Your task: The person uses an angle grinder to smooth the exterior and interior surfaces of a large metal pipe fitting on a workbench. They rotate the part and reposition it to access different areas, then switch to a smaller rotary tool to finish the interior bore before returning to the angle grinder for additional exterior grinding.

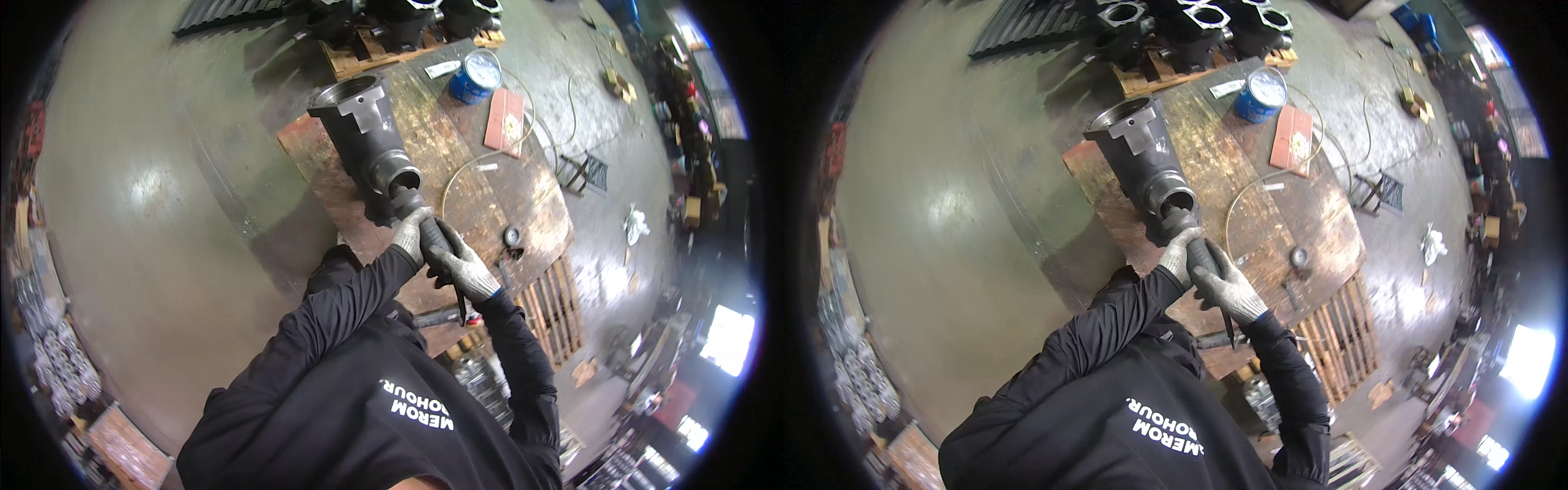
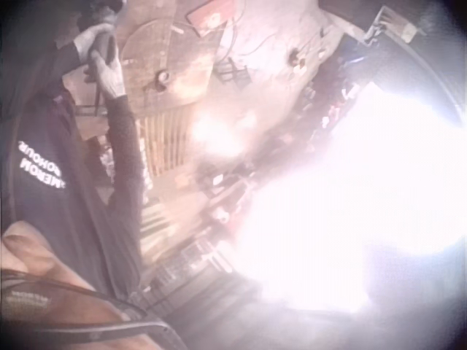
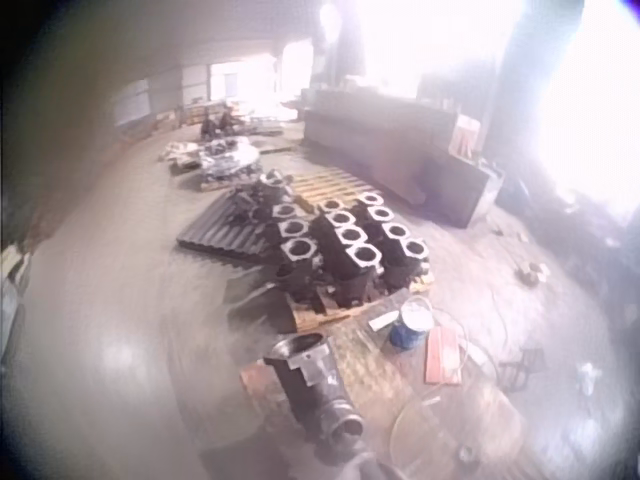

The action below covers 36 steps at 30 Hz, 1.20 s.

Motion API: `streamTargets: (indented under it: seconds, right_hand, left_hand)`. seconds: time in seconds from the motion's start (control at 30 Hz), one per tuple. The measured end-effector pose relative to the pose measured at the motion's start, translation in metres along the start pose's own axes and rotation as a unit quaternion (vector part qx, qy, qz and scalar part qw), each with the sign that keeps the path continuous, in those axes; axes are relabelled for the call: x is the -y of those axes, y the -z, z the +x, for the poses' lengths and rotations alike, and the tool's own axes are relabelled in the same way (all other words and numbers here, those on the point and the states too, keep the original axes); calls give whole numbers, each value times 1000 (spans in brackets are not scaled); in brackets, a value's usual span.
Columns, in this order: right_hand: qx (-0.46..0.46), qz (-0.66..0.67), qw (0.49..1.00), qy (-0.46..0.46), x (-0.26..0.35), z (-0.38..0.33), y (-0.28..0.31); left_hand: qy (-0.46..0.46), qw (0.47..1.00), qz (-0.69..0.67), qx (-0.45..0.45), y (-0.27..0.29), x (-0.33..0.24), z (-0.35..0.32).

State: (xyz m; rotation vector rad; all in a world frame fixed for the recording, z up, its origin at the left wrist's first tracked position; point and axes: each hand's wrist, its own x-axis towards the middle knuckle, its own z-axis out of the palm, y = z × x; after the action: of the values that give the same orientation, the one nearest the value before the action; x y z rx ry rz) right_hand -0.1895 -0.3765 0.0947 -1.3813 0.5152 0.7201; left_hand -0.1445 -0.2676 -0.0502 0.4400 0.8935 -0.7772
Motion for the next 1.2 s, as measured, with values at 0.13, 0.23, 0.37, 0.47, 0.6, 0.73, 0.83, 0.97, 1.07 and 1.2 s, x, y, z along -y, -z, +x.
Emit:
streamTargets:
  seconds: [0.13, 0.23, 0.37, 0.47, 0.6, 0.73, 0.83, 0.97, 1.07, 1.2]
  right_hand:
    - [-43, 34, 998, -12, 4, 20, -6]
    - [-83, -39, 996, -14, 12, 32, -8]
    - [-93, -118, 988, -21, 26, 40, -6]
    - [-78, -186, 979, 9, 32, 42, -4]
    - [-69, -230, 970, 27, 32, 38, -8]
    - [-69, -246, 966, 29, 32, 16, -14]
    - [-74, -252, 964, 31, 35, 2, -16]
    - [-83, -267, 960, 13, 42, 12, -20]
    - [-81, -258, 963, 3, 43, 30, -24]
    - [-85, -302, 949, -2, 45, 37, -20]
  left_hand:
    - [25, 998, -31, -43, -4, -9, 24]
    - [-2, 998, -67, 12, -7, -12, 30]
    - [-35, 995, -82, 51, -14, -9, 36]
    - [-4, 983, -125, 133, -14, -7, 46]
    - [29, 974, -146, 172, -6, -6, 57]
    - [-24, 974, -174, 146, -10, 11, 43]
    - [-100, 976, -168, 100, -23, 26, 31]
    - [-93, 975, -176, 98, -28, 19, 38]
    - [-63, 976, -190, 81, -26, 8, 50]
    - [-123, 970, -196, 69, -29, 5, 47]
